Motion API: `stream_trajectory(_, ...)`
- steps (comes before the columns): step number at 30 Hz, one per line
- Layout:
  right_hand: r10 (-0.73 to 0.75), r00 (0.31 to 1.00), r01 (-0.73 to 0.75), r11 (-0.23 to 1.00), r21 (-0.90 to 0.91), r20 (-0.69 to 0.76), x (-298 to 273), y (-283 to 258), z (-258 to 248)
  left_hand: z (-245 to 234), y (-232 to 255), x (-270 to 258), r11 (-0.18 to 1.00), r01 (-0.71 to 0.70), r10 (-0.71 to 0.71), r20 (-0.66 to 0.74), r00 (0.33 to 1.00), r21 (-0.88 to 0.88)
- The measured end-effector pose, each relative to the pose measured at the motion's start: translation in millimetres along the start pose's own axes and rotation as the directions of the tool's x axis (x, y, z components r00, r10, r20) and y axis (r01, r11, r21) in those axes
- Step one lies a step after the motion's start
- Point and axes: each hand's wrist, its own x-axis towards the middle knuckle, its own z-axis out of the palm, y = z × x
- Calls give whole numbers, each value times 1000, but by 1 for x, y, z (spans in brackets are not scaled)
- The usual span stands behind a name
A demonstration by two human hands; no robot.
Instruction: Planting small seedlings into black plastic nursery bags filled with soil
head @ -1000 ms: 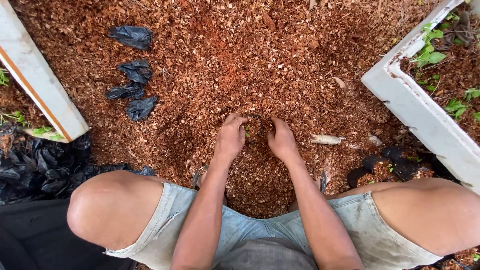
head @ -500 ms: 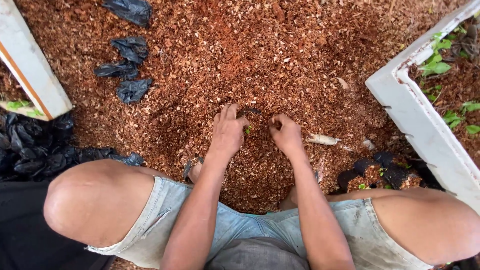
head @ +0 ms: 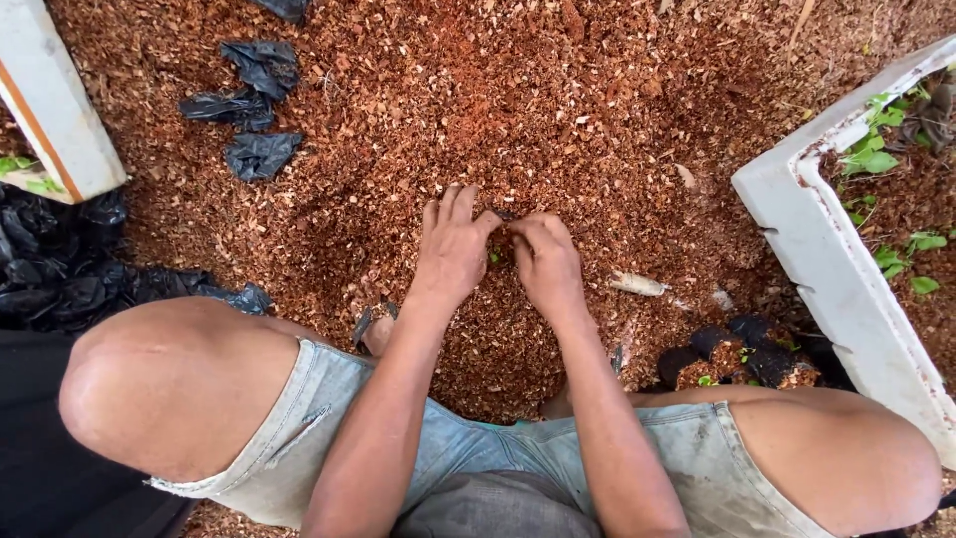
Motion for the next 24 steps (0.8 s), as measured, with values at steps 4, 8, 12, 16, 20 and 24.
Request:
stream_trajectory(4, -3, 1000, 4, 981, -195, 6, -7, 15, 16, 1, 6, -3, 1000, -1, 2, 52, 999, -17)
stream_trajectory(8, 16, 999, -24, 983, -182, -45, -11, 29, 19, 12, -1, -4, 995, 87, -85, 59, 995, -40)
stream_trajectory(12, 74, 997, -73, 992, -104, 6, -11, 18, 17, 46, -23, 4, 950, 184, -166, 91, 982, -251)
stream_trajectory(16, 345, 935, -355, 893, 276, 85, -8, -24, -16, 60, -35, 0, 883, 164, -150, 68, 986, -439)
stream_trajectory(20, 418, 895, -441, 770, 462, 157, -6, -36, -29, 30, -15, -3, 797, 239, -225, 95, 970, -555)
stream_trajectory(24, 436, 892, -449, 820, 356, 121, -8, -16, -22, 40, -19, -10, 767, 298, -296, 99, 950, -568)
